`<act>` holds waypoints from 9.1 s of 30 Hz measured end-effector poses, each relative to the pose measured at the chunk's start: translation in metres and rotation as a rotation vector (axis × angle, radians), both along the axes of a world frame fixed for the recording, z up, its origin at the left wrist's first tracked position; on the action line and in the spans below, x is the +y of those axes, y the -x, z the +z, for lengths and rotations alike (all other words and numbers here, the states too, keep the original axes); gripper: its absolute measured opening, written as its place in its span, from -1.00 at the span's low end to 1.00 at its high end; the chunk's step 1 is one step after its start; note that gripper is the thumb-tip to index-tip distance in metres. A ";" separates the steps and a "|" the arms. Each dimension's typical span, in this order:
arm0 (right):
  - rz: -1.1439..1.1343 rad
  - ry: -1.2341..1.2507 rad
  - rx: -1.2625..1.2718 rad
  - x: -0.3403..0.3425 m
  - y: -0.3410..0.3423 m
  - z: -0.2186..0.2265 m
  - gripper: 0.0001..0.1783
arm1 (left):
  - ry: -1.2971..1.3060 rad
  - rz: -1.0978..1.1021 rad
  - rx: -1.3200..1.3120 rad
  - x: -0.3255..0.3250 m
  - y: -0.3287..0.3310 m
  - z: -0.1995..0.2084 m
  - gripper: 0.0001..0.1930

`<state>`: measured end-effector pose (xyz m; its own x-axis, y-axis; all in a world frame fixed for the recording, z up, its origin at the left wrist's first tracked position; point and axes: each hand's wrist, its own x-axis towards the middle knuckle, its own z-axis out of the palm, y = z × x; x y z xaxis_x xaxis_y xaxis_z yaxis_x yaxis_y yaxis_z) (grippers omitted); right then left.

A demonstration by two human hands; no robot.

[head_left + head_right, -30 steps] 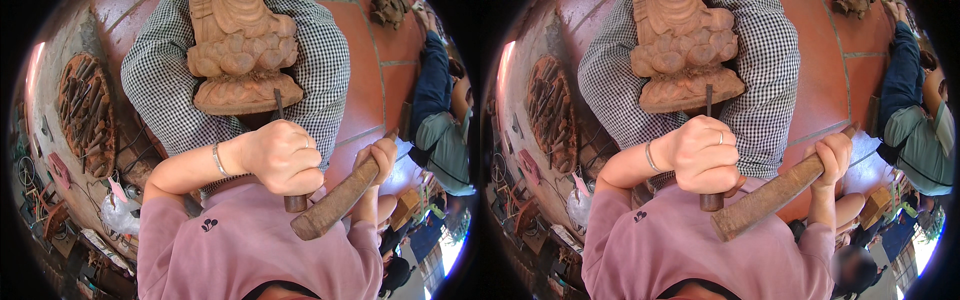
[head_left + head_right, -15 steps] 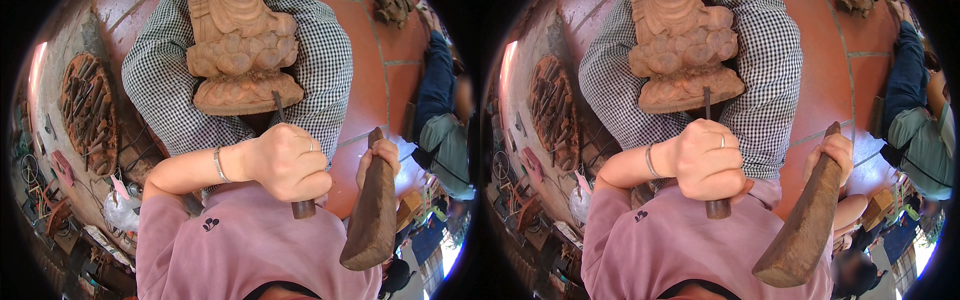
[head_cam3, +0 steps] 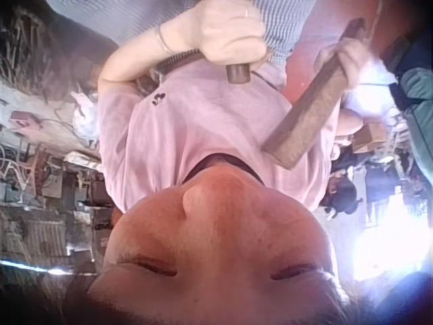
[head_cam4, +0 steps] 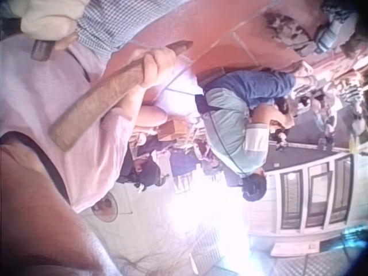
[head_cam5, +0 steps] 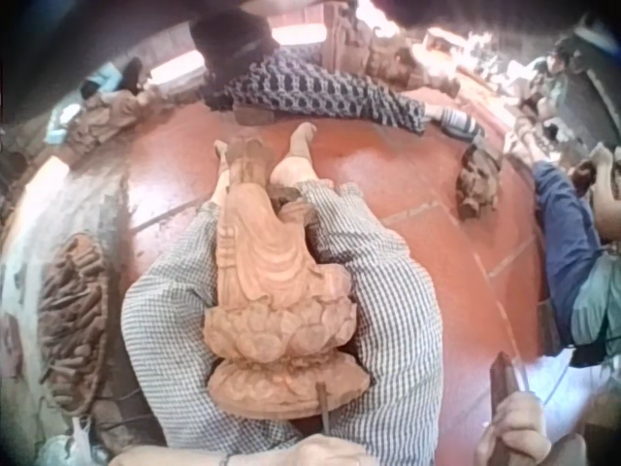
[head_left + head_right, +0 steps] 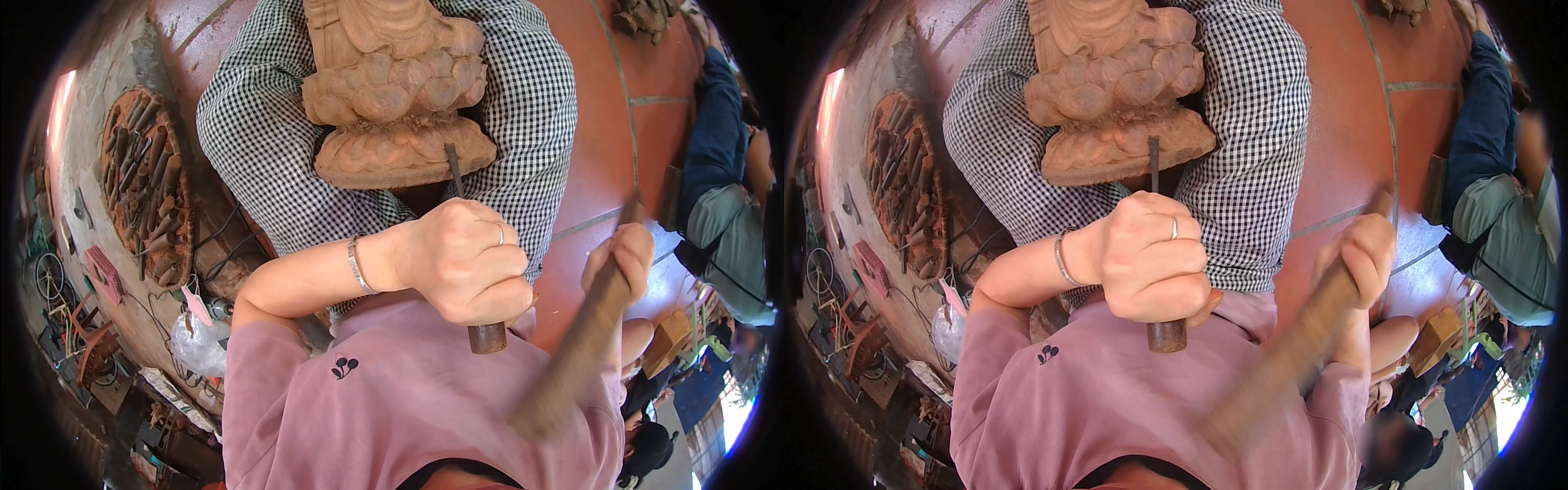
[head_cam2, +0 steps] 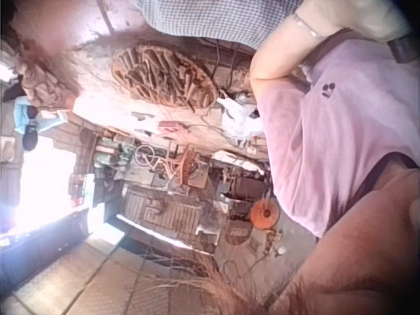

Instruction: The person carves a wooden sculpture resting on their lap using a chisel and a wooden mallet. They repeatedly strike the chisel to shape the wood, occasionally adjusting the sculpture's position.

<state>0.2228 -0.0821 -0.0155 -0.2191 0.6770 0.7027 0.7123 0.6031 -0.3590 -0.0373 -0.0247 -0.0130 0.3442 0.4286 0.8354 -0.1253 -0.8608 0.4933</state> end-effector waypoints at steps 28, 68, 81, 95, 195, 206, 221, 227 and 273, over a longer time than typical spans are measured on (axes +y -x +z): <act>-0.053 0.096 0.157 -0.007 -0.002 -0.020 -0.58 | -0.064 0.201 0.150 -0.004 -0.025 -0.009 -0.64; -0.006 0.337 0.220 0.007 0.000 -0.001 -0.54 | 0.099 0.233 0.178 -0.001 -0.042 0.018 -0.62; -0.127 0.157 -0.041 0.003 -0.010 -0.021 -0.60 | 0.075 0.242 0.224 -0.005 -0.039 0.005 -0.64; -0.053 0.174 0.320 0.002 0.012 -0.042 -0.55 | 0.112 0.327 0.259 0.001 -0.045 0.002 -0.63; -0.035 0.397 0.447 0.016 0.012 0.001 -0.56 | 0.190 0.300 0.210 0.014 -0.040 0.008 -0.77; -0.209 0.490 0.161 0.020 -0.015 -0.006 -0.61 | 0.307 0.318 0.128 0.026 -0.035 0.017 -0.71; -0.206 0.354 -0.204 0.025 -0.027 -0.005 -0.57 | 0.242 0.306 0.169 0.022 -0.034 0.010 -0.79; -0.066 0.212 0.105 0.030 -0.003 -0.007 -0.58 | 0.244 0.320 0.176 0.018 -0.038 0.005 -0.76; -0.381 0.627 0.370 0.002 0.000 -0.008 -0.59 | 0.053 0.285 0.101 0.000 -0.038 0.003 -0.75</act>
<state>0.2231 -0.0801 -0.0234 0.2772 0.9489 0.1508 0.5970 -0.0471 -0.8008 0.0008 -0.0251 -0.0103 0.2840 0.5620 0.7769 0.1693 -0.8269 0.5363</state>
